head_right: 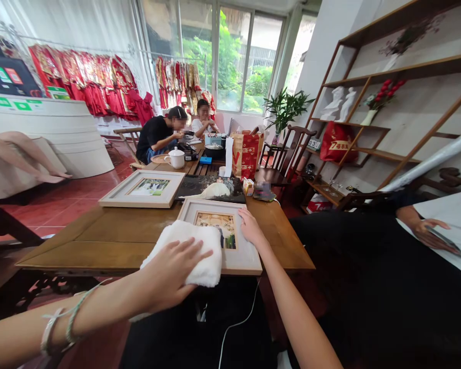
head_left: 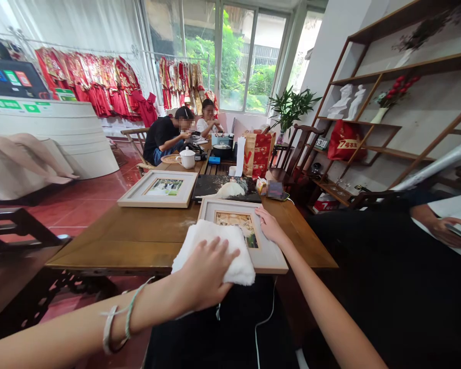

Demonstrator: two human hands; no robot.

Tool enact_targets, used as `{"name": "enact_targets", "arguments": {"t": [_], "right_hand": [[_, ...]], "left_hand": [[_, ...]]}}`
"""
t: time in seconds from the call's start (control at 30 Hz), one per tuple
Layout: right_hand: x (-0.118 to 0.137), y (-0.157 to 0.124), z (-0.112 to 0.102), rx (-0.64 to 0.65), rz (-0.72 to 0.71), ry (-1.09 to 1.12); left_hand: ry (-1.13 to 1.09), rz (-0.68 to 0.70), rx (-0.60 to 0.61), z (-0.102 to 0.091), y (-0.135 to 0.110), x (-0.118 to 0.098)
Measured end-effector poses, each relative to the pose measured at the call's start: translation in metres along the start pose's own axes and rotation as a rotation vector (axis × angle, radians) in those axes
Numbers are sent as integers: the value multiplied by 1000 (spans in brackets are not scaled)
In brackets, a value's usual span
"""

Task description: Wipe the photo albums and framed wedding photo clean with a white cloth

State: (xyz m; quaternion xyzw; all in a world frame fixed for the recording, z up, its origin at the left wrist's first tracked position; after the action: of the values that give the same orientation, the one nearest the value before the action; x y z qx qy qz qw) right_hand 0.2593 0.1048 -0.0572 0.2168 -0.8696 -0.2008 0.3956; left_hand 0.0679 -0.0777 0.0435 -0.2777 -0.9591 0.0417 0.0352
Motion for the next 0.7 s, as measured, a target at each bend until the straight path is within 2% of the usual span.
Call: {"name": "enact_targets", "arguments": {"t": [0.13,0.27,0.37,0.47,0.6,0.7], "right_hand": [[0,0,-1,10,-7,-8],[1,1,-2,20,-4,-19],[1,1,-2,25,-2,-23],[0,1,-1,22,-4,-26],[-2,0,-1,12,-12,-28],[-2,0,-1,13,-11,-29]], "left_hand": [[7,-23,-43,7,20,11],[49,-72,-129,18,54,42],[92,-111,-226,19,80,67],[110,-134,-283,17,103,83],[106,-180,-313,15,124,90],[105,-183,-289,15,126,87]]}}
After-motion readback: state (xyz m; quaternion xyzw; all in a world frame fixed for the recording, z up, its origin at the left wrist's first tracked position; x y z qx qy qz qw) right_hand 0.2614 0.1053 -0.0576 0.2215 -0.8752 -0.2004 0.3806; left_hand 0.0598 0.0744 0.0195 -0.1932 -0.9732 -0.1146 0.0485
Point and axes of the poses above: each hand's wrist, its own y-axis towards the middle knuckle, its own z-axis out of the palm, x = y × z, the point moved 7 cm from there along y, towards the middle knuckle, and after that the axes turned 8 degrees about -z, right-handed, at the moved point
